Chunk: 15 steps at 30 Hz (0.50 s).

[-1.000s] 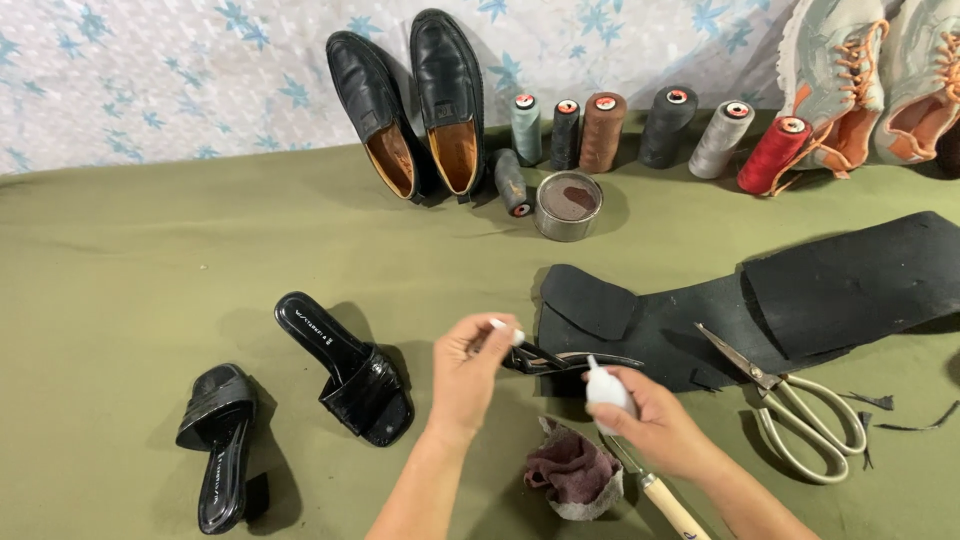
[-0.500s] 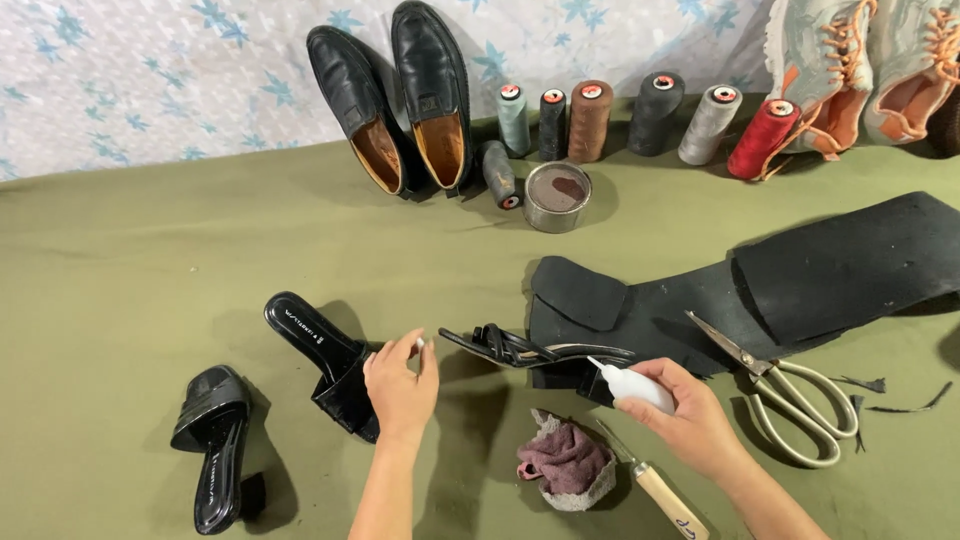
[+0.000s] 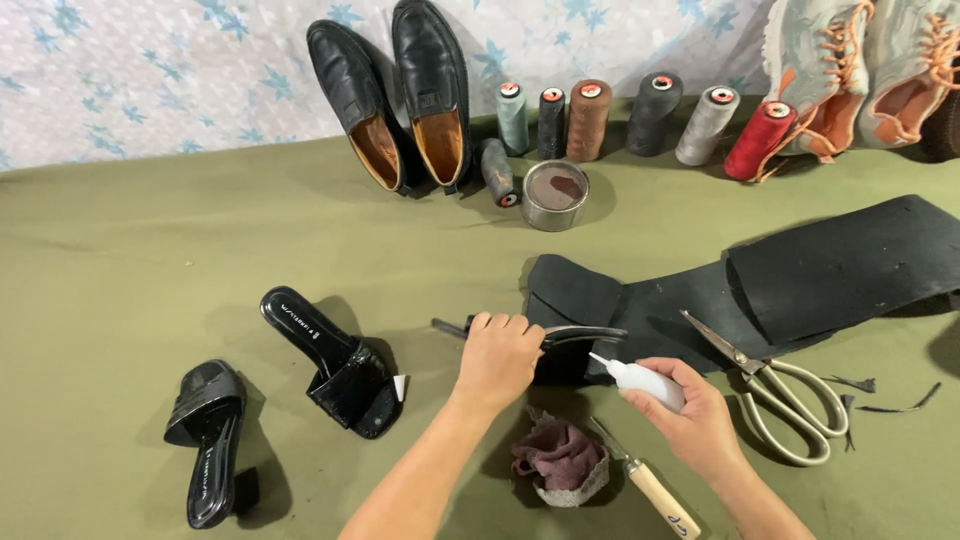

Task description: Applying adhesive to a sandal heel and trimming the attached material with scissors to fit.

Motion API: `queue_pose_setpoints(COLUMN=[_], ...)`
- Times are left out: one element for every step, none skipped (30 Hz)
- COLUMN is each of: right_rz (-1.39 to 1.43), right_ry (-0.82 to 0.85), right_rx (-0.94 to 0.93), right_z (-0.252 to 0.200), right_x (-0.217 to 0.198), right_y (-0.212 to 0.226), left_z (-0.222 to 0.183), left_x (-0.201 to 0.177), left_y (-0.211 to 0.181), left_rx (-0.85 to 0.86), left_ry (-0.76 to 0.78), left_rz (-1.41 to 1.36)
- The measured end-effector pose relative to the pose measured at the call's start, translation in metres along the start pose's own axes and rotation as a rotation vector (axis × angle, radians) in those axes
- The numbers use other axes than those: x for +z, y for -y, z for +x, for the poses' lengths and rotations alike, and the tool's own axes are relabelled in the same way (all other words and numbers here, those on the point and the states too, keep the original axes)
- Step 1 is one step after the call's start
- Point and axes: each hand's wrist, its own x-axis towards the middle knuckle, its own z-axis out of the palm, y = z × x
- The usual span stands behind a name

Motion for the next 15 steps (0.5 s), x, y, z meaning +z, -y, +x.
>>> queue_pose_setpoints(right_rz=[0.000, -0.014, -0.029, -0.031, -0.064, -0.100, -0.103, -0.144, -0.184, -0.186, -0.273, -0.360, -0.362, -0.329, -0.291], right_ry=[-0.004, -0.015, -0.026, -0.023, -0.016, -0.010, -0.008, -0.005, -0.001, 0.002, -0.004, -0.011, -0.009, -0.111, -0.213], right_rx=[0.000, -0.044, -0.088, -0.078, -0.012, 0.045, 0.047, -0.003, -0.054, -0.053, -0.116, -0.182, -0.183, -0.437, -0.690], right_z=[0.002, 0.003, 0.004, -0.001, -0.006, -0.008, -0.008, -0.007, -0.006, -0.002, 0.002, 0.006, 0.012, 0.018, 0.024], right_x=[-0.002, -0.003, -0.003, -0.002, 0.000, 0.001, 0.003, 0.006, 0.009, 0.011, 0.013, 0.015, 0.018, 0.021, 0.024], right_y=[-0.003, -0.008, -0.013, -0.004, 0.006, 0.018, 0.016, 0.015, 0.014, 0.013, 0.012, 0.012, 0.004, -0.003, -0.010], left_z=[0.001, 0.001, 0.000, -0.003, -0.006, -0.007, -0.011, -0.015, -0.018, -0.020, -0.022, -0.023, -0.023, -0.023, -0.024], left_x=[-0.011, -0.022, -0.033, -0.032, -0.031, -0.030, -0.024, -0.019, -0.014, -0.013, -0.012, -0.011, -0.007, -0.003, 0.001], left_y=[-0.005, -0.010, -0.015, -0.018, -0.021, -0.022, -0.022, -0.020, -0.019, -0.018, -0.018, -0.016, -0.015, -0.014, -0.013], left_rx=[0.003, 0.007, 0.011, 0.010, 0.005, -0.003, -0.007, -0.034, -0.061, -0.064, -0.068, -0.072, -0.075, -0.062, -0.049], left_ry=[-0.002, -0.150, -0.299, -0.289, -0.318, -0.355, -0.353, -0.323, -0.292, -0.290, -0.279, -0.271, -0.271, -0.284, -0.296], left_rz=[-0.002, 0.126, 0.252, 0.246, 0.285, 0.328, 0.326, 0.316, 0.306, 0.306, 0.296, 0.287, 0.288, 0.261, 0.235])
